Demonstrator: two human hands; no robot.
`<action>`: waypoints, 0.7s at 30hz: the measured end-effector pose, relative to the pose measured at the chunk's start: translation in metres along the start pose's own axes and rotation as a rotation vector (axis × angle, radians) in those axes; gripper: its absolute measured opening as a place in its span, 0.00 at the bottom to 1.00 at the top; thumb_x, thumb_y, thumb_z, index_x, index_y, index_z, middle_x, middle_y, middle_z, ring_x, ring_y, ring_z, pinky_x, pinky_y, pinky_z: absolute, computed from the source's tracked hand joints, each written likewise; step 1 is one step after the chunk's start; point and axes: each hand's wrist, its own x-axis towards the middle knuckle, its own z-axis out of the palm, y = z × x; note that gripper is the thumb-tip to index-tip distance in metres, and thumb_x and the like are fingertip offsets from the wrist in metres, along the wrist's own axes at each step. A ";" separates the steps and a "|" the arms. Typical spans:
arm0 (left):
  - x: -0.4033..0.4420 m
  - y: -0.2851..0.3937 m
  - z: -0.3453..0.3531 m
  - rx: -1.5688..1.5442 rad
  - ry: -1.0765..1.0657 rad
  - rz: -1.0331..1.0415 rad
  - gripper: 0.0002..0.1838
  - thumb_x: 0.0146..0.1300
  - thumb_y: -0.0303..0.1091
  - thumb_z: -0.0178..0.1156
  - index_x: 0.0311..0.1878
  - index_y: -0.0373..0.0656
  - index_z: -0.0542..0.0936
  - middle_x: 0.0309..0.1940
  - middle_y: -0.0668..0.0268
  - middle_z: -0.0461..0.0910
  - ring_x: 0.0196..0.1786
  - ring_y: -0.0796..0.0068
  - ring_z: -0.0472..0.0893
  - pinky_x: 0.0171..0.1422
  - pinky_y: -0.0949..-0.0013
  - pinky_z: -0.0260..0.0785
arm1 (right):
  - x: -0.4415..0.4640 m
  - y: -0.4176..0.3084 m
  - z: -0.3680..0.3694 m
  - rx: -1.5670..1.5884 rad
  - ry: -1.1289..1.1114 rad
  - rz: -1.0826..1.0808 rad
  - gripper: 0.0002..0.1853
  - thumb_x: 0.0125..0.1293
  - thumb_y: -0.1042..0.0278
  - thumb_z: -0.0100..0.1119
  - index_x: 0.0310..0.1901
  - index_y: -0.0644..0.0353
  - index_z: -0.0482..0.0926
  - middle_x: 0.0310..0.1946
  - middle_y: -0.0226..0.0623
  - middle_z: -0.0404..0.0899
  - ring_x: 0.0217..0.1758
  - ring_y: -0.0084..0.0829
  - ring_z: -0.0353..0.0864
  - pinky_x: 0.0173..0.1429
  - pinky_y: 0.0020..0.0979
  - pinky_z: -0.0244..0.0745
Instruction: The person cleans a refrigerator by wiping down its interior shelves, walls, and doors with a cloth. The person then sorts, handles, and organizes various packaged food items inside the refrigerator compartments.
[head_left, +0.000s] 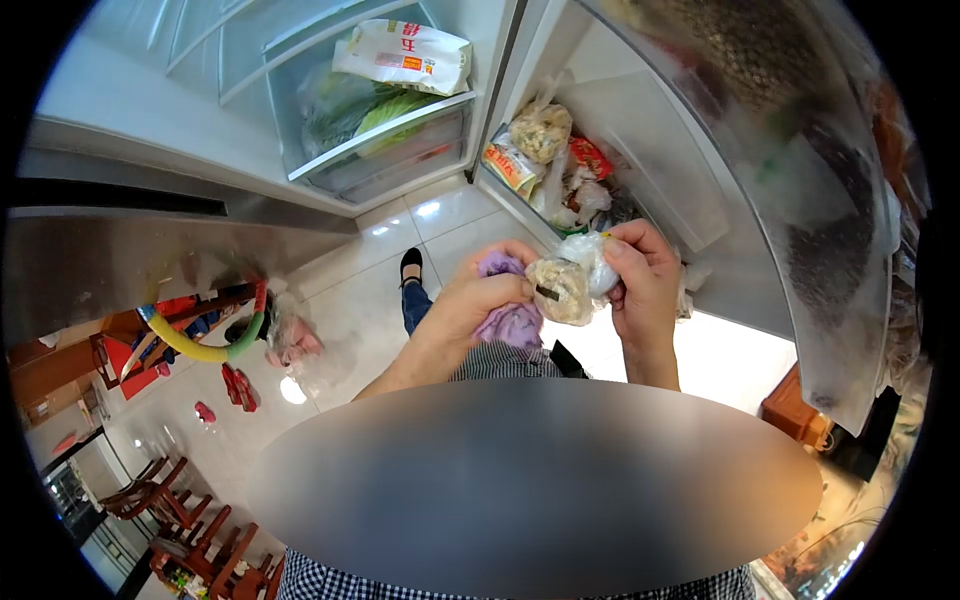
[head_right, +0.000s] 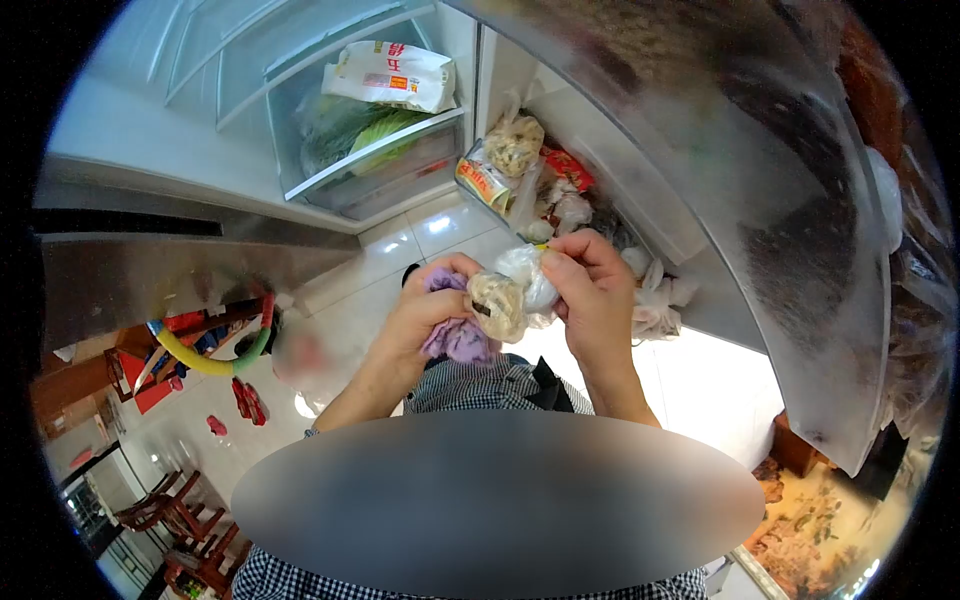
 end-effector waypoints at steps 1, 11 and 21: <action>-0.001 0.003 -0.001 0.069 0.057 0.048 0.14 0.49 0.23 0.57 0.42 0.35 0.76 0.32 0.65 0.78 0.32 0.78 0.79 0.40 0.76 0.73 | 0.000 0.002 -0.001 -0.078 0.026 -0.079 0.04 0.61 0.72 0.58 0.36 0.63 0.77 0.25 0.25 0.75 0.23 0.10 0.68 0.26 0.15 0.62; 0.002 0.009 0.022 0.979 0.110 0.458 0.19 0.52 0.24 0.63 0.50 0.40 0.77 0.37 0.65 0.79 0.38 0.80 0.77 0.46 0.75 0.70 | -0.002 0.013 0.007 -0.234 -0.040 -0.127 0.06 0.59 0.75 0.60 0.38 0.64 0.77 0.26 0.24 0.75 0.23 0.11 0.67 0.27 0.14 0.62; 0.011 -0.006 0.020 1.119 0.298 0.780 0.15 0.47 0.23 0.62 0.42 0.42 0.80 0.27 0.61 0.76 0.31 0.66 0.79 0.35 0.69 0.70 | 0.002 0.022 0.010 -0.454 -0.013 -0.294 0.14 0.56 0.75 0.61 0.45 0.62 0.75 0.31 0.31 0.76 0.24 0.17 0.71 0.25 0.17 0.65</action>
